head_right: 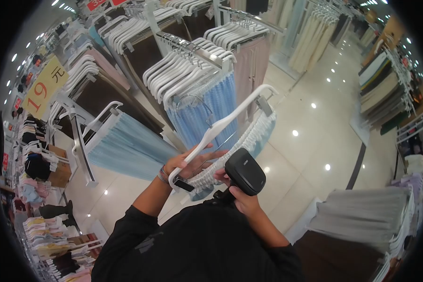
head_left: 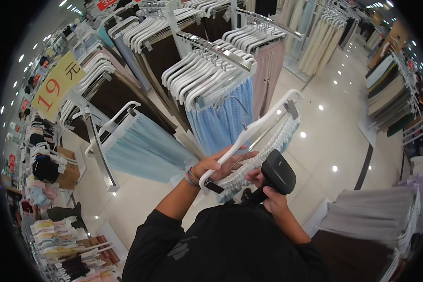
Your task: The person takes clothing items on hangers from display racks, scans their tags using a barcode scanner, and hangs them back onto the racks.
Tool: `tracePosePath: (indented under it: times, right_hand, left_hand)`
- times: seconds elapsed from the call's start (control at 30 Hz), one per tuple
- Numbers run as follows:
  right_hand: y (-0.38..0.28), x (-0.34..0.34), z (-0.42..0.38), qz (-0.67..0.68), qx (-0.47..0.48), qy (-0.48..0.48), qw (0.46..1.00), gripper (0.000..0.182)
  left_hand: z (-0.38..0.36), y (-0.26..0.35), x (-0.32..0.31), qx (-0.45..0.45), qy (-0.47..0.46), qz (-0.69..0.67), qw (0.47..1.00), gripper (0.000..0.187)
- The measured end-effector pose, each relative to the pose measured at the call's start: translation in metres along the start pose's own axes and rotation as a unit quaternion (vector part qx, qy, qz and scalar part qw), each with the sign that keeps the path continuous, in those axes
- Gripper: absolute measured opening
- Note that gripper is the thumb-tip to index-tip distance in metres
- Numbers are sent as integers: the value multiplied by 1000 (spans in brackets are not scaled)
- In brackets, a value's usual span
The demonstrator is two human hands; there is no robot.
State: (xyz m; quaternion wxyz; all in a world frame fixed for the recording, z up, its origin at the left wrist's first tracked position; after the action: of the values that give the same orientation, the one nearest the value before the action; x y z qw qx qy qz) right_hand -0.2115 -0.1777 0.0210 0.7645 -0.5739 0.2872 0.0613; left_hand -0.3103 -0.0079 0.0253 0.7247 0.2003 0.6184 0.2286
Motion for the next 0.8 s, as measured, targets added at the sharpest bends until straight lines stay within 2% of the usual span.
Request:
tracePosePath:
  times: [0.17,0.3,0.37,0.4,0.5,0.53,0.63,0.8]
  right_hand:
    - [-7,-12,-10,-29,39,10,999,35]
    - [-28,-8,-38,-96,44,84,991,33]
    - [-34,11,-62,-241,-55,139,959,30]
    - [-34,18,-71,-256,-80,169,949,22]
    - [-42,25,-91,-281,-116,169,937,15]
    - [-42,29,-96,-309,-103,150,933,12]
    - [-52,29,-97,-352,-138,117,918,12]
    - [-72,48,-100,-347,-215,142,902,10]
  left_hand:
    - [-4,-21,-3,-27,-13,-139,990,85]
    - [-10,-18,-3,-33,-4,-165,986,86]
    - [-11,-14,-5,-37,11,-164,986,86]
    - [-11,-13,-6,-32,26,-134,990,87]
    - [-6,-12,-10,-24,48,-93,994,91]
    - [-4,-15,-9,-29,48,-93,994,91]
    - [7,-24,-9,-40,42,-103,993,91]
    - [34,-46,-13,-58,46,-112,991,92]
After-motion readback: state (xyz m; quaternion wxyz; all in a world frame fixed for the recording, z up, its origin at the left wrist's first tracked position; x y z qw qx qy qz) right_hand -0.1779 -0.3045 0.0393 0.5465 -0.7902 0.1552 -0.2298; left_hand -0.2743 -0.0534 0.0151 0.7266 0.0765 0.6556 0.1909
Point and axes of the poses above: each hand's wrist, its own z-axis towards the middle knuckle, its own x-axis out of the back of the hand, y = z × x, the point moved 3 cm from there along z, towards the middle knuckle, and after that the axes turned 10 degrees about -z, right-handed, at the moved point
